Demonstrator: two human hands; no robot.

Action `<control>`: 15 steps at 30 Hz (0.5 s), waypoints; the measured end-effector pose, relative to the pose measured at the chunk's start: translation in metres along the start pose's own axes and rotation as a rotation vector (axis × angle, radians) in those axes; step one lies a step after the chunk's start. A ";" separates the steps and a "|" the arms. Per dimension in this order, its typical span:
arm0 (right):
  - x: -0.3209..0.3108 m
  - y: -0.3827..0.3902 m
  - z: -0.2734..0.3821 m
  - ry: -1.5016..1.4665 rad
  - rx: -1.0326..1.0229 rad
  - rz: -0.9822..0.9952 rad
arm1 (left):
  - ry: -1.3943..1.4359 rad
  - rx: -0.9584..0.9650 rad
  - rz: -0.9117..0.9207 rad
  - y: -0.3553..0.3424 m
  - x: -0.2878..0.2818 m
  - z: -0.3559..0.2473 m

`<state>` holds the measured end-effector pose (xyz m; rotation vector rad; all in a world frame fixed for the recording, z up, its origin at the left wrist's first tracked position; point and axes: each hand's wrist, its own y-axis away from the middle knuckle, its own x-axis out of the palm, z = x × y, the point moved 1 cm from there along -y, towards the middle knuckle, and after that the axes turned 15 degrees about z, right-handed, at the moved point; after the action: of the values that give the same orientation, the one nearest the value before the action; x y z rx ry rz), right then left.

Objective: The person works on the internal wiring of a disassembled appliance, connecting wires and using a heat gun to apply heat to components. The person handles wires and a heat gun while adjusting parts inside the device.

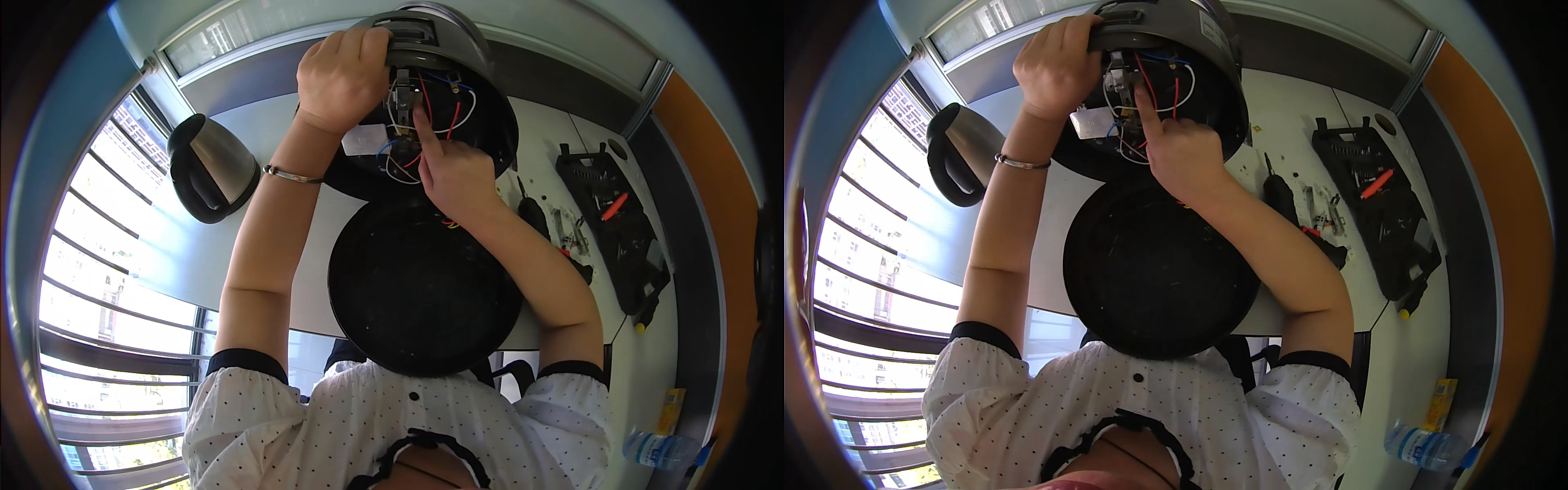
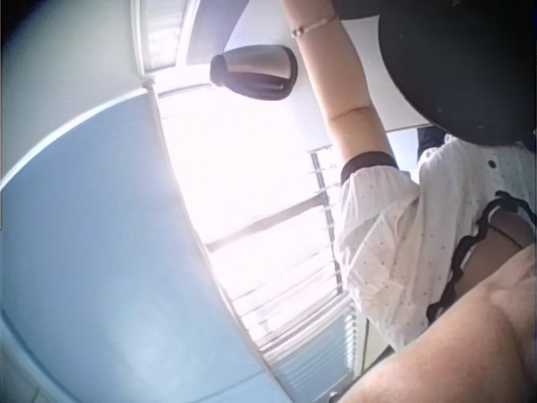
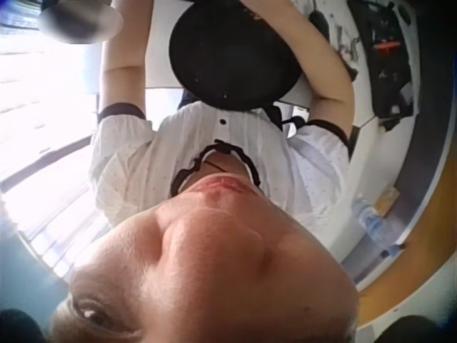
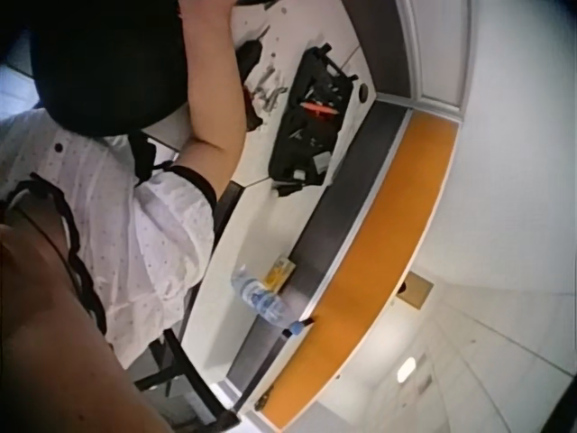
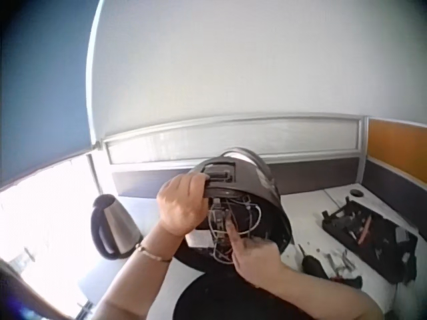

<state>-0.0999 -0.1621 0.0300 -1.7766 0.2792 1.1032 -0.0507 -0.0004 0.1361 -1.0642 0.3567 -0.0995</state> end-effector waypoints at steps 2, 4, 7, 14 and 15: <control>0.001 0.000 0.000 -0.010 -0.006 -0.012 | -0.015 -0.004 0.021 0.000 -0.002 0.000; -0.001 0.000 0.001 0.008 0.005 -0.004 | -0.003 -0.002 0.017 0.000 -0.002 0.000; 0.001 0.000 0.000 0.007 0.007 -0.012 | 0.011 0.004 0.006 0.001 0.000 -0.001; -0.001 -0.001 0.001 -0.018 0.004 -0.010 | -0.006 0.007 -0.015 0.000 -0.001 -0.001; -0.001 -0.001 0.000 -0.017 0.003 -0.009 | -0.004 0.008 -0.016 -0.001 -0.001 -0.001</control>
<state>-0.1004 -0.1619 0.0311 -1.7634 0.2621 1.1100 -0.0516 -0.0013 0.1365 -1.0594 0.3440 -0.1131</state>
